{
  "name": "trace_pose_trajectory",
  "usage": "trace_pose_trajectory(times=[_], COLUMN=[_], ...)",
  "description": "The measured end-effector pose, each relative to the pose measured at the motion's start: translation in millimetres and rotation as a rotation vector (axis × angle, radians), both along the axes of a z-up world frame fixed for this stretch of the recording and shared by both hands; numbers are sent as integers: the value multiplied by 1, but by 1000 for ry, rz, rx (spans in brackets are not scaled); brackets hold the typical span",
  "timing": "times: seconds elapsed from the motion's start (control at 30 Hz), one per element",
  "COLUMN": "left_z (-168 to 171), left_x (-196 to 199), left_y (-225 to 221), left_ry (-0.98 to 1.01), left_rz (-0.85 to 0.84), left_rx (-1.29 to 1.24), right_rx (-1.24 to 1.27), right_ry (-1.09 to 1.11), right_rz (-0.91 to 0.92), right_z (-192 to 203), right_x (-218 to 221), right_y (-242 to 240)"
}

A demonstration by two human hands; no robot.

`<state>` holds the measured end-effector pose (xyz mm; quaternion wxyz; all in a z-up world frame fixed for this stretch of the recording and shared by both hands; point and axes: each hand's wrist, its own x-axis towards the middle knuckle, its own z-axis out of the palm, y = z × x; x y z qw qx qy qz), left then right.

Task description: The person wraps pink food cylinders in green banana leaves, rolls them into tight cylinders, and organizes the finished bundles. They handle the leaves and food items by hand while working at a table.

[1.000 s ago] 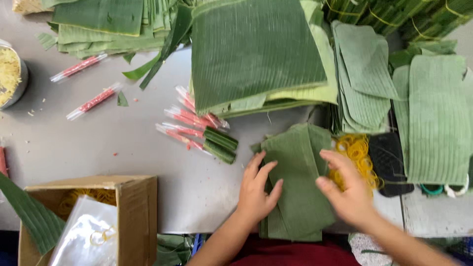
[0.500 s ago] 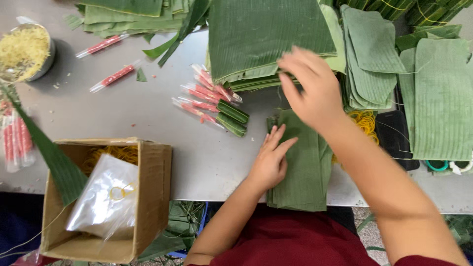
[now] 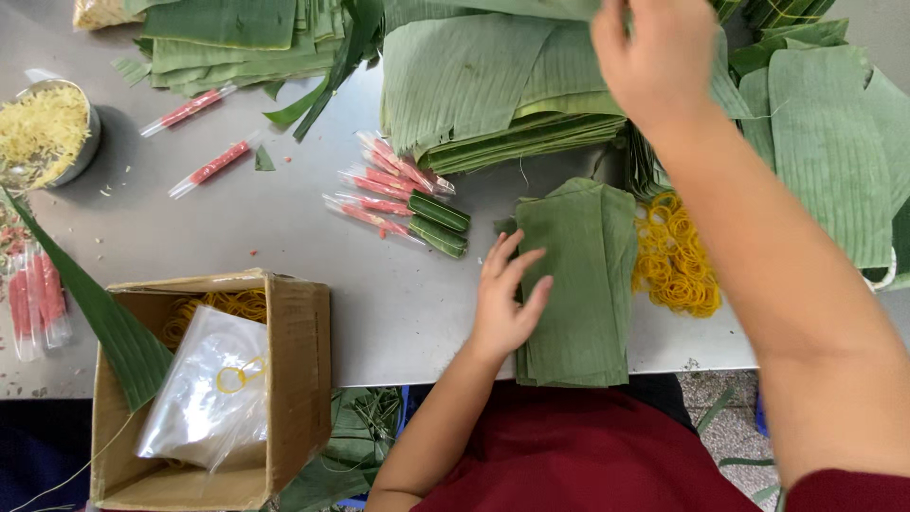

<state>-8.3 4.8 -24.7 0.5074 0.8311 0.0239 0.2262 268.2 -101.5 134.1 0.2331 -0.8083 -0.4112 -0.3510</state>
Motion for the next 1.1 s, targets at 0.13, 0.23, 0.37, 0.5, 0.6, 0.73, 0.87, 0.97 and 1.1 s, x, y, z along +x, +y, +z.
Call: trace_pose_trajectory(times=[0.13, 0.23, 0.37, 0.5, 0.6, 0.73, 0.87, 0.97, 1.1], left_z=[9, 20, 28, 22, 13, 17, 28, 34, 33], left_x=[12, 35, 59, 51, 31, 21, 15, 16, 11], left_y=[26, 54, 69, 49, 34, 33, 42, 52, 48], left_ry=[-264, -200, 179, 237, 232, 305, 308, 294, 213], left_rz=[-299, -498, -93, -31, -181, -134, -123, -101, -104], left_rx=[-1037, -1782, -1636, -1635, -1660, -1659, -1718, -1578, -1448], right_rx=[-128, -330, -133, 454, 1276, 1233, 1030, 889, 996], right_ry=[-214, -144, 52, 1731, 2223, 2259, 2259, 2234, 2238], right_rz=[311, 449, 205, 495, 1178, 546, 291, 112, 378], right_z=[0, -21, -65, -133, -168, -154, -125, -118, -133], right_x=[-61, -112, -172, -195, -197, -193, -205, -212, -217], right_y=[-59, -88, -114, -119, -113, -99, -92, -96, -108])
